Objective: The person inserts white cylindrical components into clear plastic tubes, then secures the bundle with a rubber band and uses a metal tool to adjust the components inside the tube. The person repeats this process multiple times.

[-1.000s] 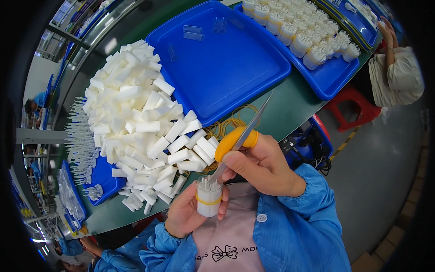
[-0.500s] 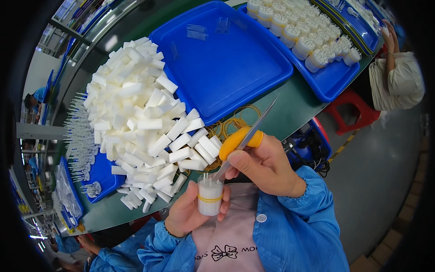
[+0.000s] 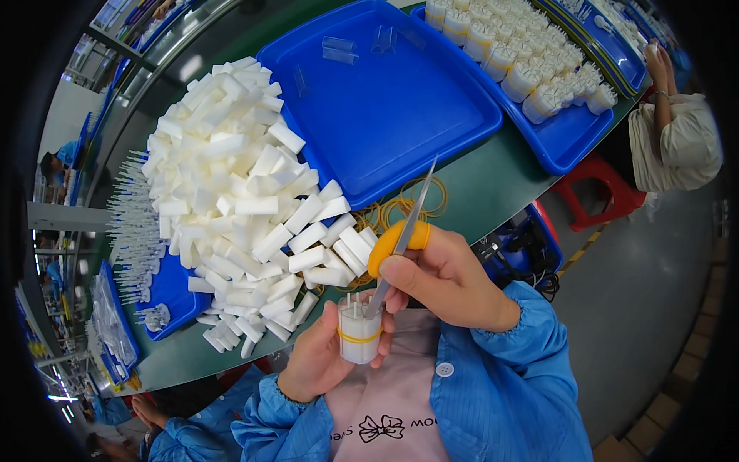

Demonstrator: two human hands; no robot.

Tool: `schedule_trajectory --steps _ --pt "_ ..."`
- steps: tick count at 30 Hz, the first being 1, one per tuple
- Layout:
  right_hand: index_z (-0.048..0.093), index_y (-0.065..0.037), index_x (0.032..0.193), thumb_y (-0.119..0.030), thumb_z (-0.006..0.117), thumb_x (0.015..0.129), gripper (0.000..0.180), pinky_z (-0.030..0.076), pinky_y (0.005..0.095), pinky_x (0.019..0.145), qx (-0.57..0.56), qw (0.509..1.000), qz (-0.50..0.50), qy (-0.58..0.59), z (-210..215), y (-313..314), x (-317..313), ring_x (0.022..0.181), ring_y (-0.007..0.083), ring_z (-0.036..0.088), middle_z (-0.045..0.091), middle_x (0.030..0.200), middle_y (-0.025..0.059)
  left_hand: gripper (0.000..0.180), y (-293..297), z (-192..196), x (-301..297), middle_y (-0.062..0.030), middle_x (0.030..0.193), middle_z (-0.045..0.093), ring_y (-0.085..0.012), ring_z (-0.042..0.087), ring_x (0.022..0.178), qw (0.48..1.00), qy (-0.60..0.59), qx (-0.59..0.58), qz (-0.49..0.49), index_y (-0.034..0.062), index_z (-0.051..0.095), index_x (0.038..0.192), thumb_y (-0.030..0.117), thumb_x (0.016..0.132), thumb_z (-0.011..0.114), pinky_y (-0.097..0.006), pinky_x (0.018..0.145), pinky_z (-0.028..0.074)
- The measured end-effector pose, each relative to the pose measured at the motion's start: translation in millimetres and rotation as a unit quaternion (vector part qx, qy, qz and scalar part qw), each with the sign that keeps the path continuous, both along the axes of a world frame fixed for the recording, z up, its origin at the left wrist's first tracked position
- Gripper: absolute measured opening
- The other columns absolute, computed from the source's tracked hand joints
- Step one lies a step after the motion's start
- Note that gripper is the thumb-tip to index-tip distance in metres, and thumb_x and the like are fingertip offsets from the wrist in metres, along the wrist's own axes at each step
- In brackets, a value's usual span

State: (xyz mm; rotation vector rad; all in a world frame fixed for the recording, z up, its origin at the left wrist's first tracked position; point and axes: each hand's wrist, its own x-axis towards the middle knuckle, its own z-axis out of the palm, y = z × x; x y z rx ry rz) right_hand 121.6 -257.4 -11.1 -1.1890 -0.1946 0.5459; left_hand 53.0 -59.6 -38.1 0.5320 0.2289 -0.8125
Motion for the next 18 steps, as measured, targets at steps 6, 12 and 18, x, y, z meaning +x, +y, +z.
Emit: schedule_trajectory --steps 6,12,18 --pt "0.053 0.000 0.101 -0.018 0.050 0.094 0.019 0.048 0.0227 0.057 -0.016 0.998 0.047 0.047 -3.0 1.3 3.9 0.064 0.0100 0.057 0.059 0.084 0.0080 0.063 -4.6 13.6 -1.7 -0.0130 0.110 0.054 -0.0209 0.056 0.088 0.989 -0.032 0.138 0.028 0.0020 0.035 0.133 0.052 0.094 0.031 -0.033 0.073 0.046" --pt "0.056 0.000 0.095 -0.015 0.052 0.093 0.016 0.044 0.0219 0.056 -0.142 0.974 0.049 -0.167 8.4 -0.8 2.5 0.065 0.0066 0.057 0.061 0.075 0.0035 0.063 -9.5 10.9 -6.9 -0.0143 0.110 0.054 -0.0208 0.056 0.088 0.966 -0.108 0.225 0.066 0.0004 0.036 0.131 0.051 0.094 0.035 -0.032 0.074 0.045" --pt "0.056 0.002 0.098 -0.010 0.052 0.092 0.013 0.048 0.0235 0.059 -0.084 0.985 -0.026 -0.150 7.3 -6.5 -0.9 0.068 0.0104 0.060 0.061 0.081 0.0061 0.065 -2.4 8.1 -3.6 -0.0104 0.109 0.054 -0.0178 0.055 0.089 0.990 -0.071 0.119 0.028 -0.0001 0.036 0.132 0.052 0.095 0.032 -0.030 0.073 0.045"
